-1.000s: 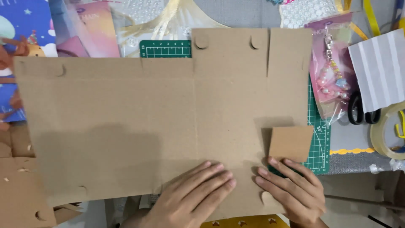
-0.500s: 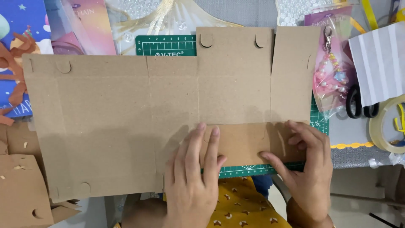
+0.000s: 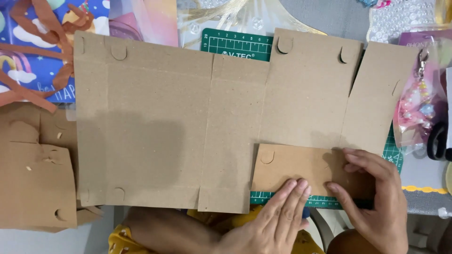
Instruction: The person folds a flat cardboard sheet along pre-scored lines to form a box. They tuck side flaps into slots and fold the top flaps inward to create a closed box. The person repeats the folding process on a second sheet.
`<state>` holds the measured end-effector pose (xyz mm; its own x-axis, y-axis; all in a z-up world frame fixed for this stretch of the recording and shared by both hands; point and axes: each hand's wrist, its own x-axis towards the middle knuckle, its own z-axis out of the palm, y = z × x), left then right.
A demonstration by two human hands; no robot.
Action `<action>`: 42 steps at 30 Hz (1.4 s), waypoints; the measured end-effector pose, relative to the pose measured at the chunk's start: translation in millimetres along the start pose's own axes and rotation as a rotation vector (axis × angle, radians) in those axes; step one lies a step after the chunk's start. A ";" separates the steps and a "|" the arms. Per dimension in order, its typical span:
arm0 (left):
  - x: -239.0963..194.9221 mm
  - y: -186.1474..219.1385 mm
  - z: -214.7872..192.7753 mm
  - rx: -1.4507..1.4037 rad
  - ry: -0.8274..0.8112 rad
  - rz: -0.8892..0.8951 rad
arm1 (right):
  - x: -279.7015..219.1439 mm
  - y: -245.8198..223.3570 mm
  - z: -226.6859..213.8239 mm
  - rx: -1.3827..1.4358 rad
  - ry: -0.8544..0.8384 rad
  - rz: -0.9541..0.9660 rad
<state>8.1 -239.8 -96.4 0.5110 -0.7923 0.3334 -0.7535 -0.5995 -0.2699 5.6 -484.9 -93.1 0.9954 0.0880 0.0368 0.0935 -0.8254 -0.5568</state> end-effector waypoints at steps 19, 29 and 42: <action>-69.1 -52.4 -19.3 -0.400 -0.240 -0.093 | -17.6 0.4 17.0 -0.334 0.049 -0.326; -64.8 -64.2 -10.2 -0.546 0.128 -0.502 | 12.9 -46.7 31.6 -0.282 0.022 -0.382; -67.0 -41.7 12.1 -0.080 0.188 -0.217 | 28.6 -54.1 31.2 -0.223 -0.232 -0.457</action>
<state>10.3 -163.1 -118.4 0.5837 -0.6071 0.5392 -0.6690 -0.7359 -0.1043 28.4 -420.4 -87.8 0.8251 0.5639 0.0353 0.5411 -0.7706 -0.3369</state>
